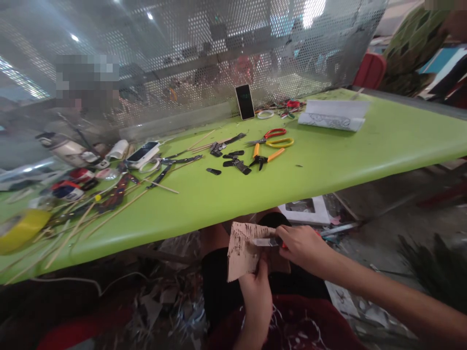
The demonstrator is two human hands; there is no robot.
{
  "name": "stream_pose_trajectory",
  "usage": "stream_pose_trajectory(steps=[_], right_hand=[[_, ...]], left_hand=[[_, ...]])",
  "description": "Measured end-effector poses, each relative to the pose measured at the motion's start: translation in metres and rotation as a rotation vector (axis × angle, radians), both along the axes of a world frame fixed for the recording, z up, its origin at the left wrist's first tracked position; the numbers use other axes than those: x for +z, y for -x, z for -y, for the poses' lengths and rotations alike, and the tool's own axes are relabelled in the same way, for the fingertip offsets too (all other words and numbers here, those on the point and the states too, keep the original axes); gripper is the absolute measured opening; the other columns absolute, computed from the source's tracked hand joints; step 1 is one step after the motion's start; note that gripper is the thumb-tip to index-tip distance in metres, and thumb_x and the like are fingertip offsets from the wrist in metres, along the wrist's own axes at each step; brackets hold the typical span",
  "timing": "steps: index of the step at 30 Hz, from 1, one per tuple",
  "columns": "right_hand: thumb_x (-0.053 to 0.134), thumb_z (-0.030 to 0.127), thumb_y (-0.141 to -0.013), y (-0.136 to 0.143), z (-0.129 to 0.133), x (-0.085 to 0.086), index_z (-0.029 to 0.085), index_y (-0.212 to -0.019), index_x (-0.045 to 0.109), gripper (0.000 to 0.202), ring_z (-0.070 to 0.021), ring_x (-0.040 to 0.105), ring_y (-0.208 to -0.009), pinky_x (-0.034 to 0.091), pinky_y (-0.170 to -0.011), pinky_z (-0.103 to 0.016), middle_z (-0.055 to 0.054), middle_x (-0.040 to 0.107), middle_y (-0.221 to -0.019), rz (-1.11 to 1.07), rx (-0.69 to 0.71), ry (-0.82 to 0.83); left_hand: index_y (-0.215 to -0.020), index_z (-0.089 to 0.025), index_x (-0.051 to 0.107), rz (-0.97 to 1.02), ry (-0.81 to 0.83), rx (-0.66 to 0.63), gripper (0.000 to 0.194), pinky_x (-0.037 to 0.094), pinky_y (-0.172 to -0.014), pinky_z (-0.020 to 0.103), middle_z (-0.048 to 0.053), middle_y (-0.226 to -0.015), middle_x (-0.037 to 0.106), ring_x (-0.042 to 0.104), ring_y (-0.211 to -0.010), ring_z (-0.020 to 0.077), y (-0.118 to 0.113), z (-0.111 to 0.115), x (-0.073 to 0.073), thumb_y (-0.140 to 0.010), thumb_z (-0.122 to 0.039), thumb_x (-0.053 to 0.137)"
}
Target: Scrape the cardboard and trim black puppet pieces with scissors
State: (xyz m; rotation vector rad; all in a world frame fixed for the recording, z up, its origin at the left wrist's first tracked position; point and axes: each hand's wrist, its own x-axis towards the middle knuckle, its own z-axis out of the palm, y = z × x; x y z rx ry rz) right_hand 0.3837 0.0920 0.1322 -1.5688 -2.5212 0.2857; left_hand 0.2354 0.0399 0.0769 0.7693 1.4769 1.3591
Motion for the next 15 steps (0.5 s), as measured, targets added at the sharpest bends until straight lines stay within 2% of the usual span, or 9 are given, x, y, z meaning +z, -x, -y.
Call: stream_pose_trajectory(steps=[3,6,8,11,15], right_hand=[[0.053,0.011,-0.072,-0.006,-0.007,0.007,0.018,-0.074,0.053,0.007,-0.0134,0.052,-0.058,0.026,-0.052,-0.025,-0.002,0.063,-0.068,-0.098,0.028,0.105],[0.049,0.015,-0.077,-0.007,-0.011,0.006,0.019,-0.072,0.050,0.007,-0.0110,0.046,-0.056,0.030,-0.052,-0.023,0.001,0.057,-0.063,-0.195,0.005,0.178],[0.046,0.016,-0.079,-0.004,-0.010,0.001,0.019,-0.076,0.050,0.006,-0.0109,0.045,-0.058,0.032,-0.053,-0.022,0.000,0.058,-0.066,-0.243,-0.029,0.209],[0.045,0.015,-0.078,0.002,-0.007,-0.005,0.018,-0.078,0.049,0.005,-0.0110,0.045,-0.059,0.032,-0.055,-0.023,0.000,0.057,-0.068,-0.279,-0.054,0.251],[0.049,0.012,-0.070,-0.002,-0.010,0.006,0.018,-0.072,0.046,0.008,-0.0107,0.040,-0.057,0.028,-0.053,-0.024,0.001,0.052,-0.064,-0.272,-0.011,0.325]], left_hand=[[-0.105,-0.013,0.066,-0.034,0.023,0.005,0.039,0.036,-0.110,0.043,0.016,-0.120,0.065,0.053,-0.124,0.0320,0.002,0.003,0.002,-0.074,-0.036,0.071],[-0.109,-0.012,0.064,-0.098,0.071,0.018,0.042,0.029,-0.115,0.041,0.017,-0.129,0.060,0.046,-0.131,0.0306,0.001,0.009,0.003,-0.077,-0.038,0.067],[-0.112,-0.013,0.064,-0.143,0.155,-0.032,0.045,0.020,-0.118,0.041,0.015,-0.133,0.057,0.039,-0.136,0.0303,0.000,0.013,0.003,-0.075,-0.039,0.068],[-0.113,-0.016,0.065,-0.242,0.206,-0.194,0.048,0.005,-0.120,0.041,0.012,-0.134,0.058,0.027,-0.142,0.0304,0.000,0.016,0.003,-0.070,-0.039,0.071],[-0.115,-0.016,0.066,-0.309,0.107,-0.276,0.042,0.010,-0.120,0.041,0.010,-0.124,0.065,0.035,-0.138,0.0297,0.002,0.013,0.007,-0.078,-0.034,0.058]])
